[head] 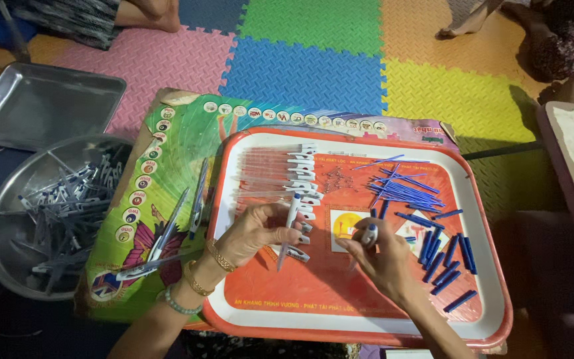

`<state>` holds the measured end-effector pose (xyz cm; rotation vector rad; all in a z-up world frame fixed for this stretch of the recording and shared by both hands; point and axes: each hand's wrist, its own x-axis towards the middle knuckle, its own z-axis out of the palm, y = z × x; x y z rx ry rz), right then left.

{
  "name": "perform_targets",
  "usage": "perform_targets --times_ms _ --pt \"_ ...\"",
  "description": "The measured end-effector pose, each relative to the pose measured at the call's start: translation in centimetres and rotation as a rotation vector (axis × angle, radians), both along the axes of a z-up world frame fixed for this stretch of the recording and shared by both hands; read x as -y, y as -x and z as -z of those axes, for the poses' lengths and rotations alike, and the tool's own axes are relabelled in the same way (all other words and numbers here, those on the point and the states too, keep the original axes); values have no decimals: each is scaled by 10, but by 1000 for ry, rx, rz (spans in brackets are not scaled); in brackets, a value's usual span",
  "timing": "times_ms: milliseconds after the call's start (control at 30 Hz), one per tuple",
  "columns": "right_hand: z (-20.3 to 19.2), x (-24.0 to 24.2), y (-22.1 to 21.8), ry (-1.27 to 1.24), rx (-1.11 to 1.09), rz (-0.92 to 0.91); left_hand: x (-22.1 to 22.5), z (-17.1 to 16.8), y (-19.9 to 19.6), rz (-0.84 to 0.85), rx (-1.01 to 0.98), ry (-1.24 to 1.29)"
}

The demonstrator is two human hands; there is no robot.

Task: The person assembles ballpoint pens by placing blue ink cartridges into white and blue pen barrels and attaching white clips. They work on a red tray while sitting on a foam mat floor.

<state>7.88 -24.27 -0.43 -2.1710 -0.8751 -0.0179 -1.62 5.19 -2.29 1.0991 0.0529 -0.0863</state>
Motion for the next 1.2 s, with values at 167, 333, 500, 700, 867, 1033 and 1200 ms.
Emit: perform_targets --times_ms 167,333,500,700,867,1033,1200 --pt "5 -4 -5 185 -173 11 3 -8 1 -25 27 -9" --pt "-26 -7 2 -103 -302 -16 7 -6 0 -109 -38 42" --pt "5 -1 4 158 -109 160 9 2 2 -126 -7 223" --pt "15 8 -3 112 -27 -111 2 8 2 -45 -79 295" --pt "-1 6 4 197 -191 -109 6 17 2 -104 -31 169" --pt "-23 -4 9 2 -378 -32 8 12 3 -141 -20 69" --pt "-47 -17 12 -133 -437 -105 4 -9 7 18 -22 141"
